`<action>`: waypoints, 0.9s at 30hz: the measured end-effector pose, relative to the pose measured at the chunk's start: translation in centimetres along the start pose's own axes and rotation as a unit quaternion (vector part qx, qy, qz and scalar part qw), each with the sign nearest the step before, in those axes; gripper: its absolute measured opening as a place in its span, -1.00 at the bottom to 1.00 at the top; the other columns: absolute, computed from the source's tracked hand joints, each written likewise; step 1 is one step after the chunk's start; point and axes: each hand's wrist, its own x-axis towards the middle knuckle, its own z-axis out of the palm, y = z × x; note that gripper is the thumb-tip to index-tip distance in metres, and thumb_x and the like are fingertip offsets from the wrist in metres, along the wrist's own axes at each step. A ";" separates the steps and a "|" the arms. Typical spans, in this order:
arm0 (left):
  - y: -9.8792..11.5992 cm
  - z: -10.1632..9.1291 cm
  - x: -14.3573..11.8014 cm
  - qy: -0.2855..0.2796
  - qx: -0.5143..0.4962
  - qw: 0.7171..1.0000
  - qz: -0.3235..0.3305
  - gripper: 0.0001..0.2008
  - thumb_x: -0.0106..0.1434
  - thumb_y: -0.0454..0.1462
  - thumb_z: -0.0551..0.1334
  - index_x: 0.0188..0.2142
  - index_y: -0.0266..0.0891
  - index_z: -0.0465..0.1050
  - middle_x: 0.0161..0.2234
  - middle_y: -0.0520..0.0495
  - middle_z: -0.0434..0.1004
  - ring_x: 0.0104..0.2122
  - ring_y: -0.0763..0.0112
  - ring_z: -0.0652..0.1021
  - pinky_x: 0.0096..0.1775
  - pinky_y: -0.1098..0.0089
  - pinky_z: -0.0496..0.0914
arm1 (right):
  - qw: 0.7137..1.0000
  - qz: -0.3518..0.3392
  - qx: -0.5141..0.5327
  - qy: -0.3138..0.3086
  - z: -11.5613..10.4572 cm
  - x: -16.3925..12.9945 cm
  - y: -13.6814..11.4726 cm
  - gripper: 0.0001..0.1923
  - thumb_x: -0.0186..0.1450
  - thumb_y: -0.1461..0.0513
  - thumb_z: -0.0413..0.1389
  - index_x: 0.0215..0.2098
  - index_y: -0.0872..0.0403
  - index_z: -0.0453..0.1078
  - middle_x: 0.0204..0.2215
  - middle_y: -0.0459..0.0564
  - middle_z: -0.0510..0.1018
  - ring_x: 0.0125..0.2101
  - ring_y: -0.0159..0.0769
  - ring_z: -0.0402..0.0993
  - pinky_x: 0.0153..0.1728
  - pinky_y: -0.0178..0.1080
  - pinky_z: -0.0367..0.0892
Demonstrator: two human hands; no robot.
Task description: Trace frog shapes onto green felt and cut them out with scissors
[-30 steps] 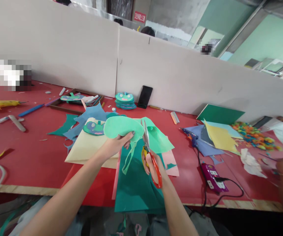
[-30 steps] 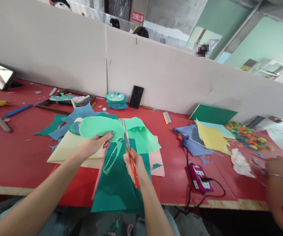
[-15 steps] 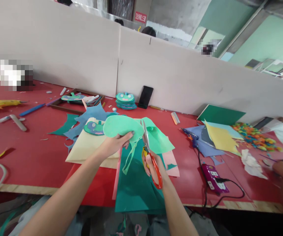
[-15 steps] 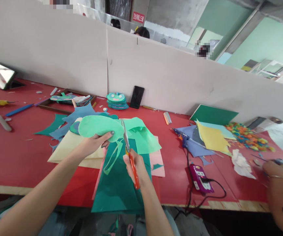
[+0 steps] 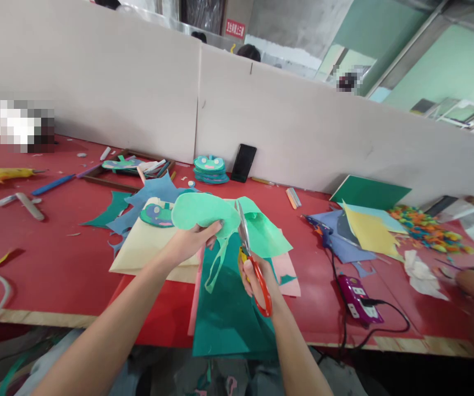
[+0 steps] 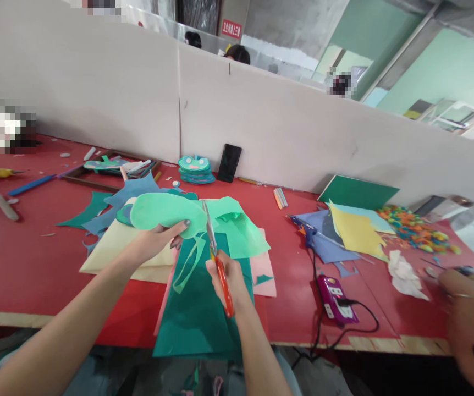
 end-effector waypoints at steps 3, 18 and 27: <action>0.1 -0.2 -0.1 0.004 0.012 1.000 -0.007 -0.53 0.19 0.02 0.03 -0.71 -0.20 0.17 -0.67 0.10 0.33 -0.58 0.50 0.36 -0.34 0.45 0.29 | 1.000 -0.004 -0.003 0.001 -0.1 0.0 0.1 -0.57 0.27 -0.13 -0.12 -0.44 0.05 0.09 -0.68 -0.25 0.08 -0.76 -0.55 0.01 -0.76 -0.41 0.01; -0.4 -0.1 0.9 0.057 -0.108 0.990 0.070 -0.76 0.16 -0.13 0.15 -0.51 -0.24 0.30 -0.66 0.12 0.30 -0.66 0.53 0.39 -0.54 0.48 0.29 | 1.000 -0.007 -0.024 0.003 -0.1 0.1 -0.2 -0.57 0.26 -0.13 -0.11 -0.47 0.04 0.07 -0.71 -0.26 0.08 -0.75 -0.54 0.01 -0.73 -0.40 0.00; -0.2 -0.1 0.9 0.071 -0.097 0.990 0.068 -0.73 0.17 -0.12 0.15 -0.55 -0.24 0.28 -0.69 0.13 0.31 -0.66 0.55 0.39 -0.55 0.51 0.29 | 1.000 0.020 0.006 0.011 0.2 0.0 -0.2 -0.56 0.22 -0.14 -0.06 -0.50 0.03 0.05 -0.76 -0.28 0.07 -0.80 -0.53 0.01 -0.78 -0.39 -0.03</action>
